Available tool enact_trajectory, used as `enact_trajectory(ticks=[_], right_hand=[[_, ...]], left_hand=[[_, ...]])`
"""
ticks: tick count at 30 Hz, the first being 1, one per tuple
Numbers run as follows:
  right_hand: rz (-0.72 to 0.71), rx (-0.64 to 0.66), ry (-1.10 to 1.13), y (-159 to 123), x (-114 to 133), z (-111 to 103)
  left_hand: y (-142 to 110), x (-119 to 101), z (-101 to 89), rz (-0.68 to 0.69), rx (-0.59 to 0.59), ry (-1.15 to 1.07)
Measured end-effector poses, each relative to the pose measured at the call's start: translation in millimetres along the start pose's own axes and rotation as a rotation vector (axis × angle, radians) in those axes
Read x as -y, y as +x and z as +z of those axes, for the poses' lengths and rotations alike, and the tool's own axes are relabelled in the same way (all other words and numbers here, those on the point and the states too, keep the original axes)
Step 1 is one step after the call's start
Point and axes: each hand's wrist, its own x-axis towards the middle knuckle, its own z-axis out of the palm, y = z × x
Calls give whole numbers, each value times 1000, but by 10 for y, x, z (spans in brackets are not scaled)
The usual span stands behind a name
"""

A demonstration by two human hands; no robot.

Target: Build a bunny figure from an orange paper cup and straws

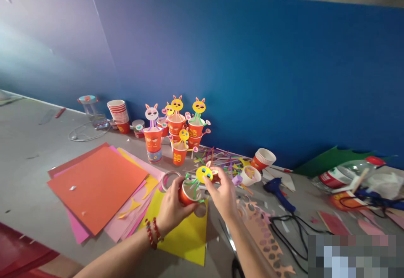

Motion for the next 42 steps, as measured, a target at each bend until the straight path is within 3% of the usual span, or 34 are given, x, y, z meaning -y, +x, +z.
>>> enact_trajectory(ticks=[16,26,35,38,42], right_hand=[[-71,-25,-36,-13,72,-22],[-30,-2,24,-33,42,-25],[121,24,228,-302,-41,-389],[185,112,204,-465,-181,-448],[233,323,119,-678,-339,-382]], left_hand=[[-5,-11,-1,42,-14,-18],[-19,-15,3,29,-9,-36],[-36,14,17,10,14,-79],[-62,32,30,42,6,-90],[-83,26,39,63,-5,-86]])
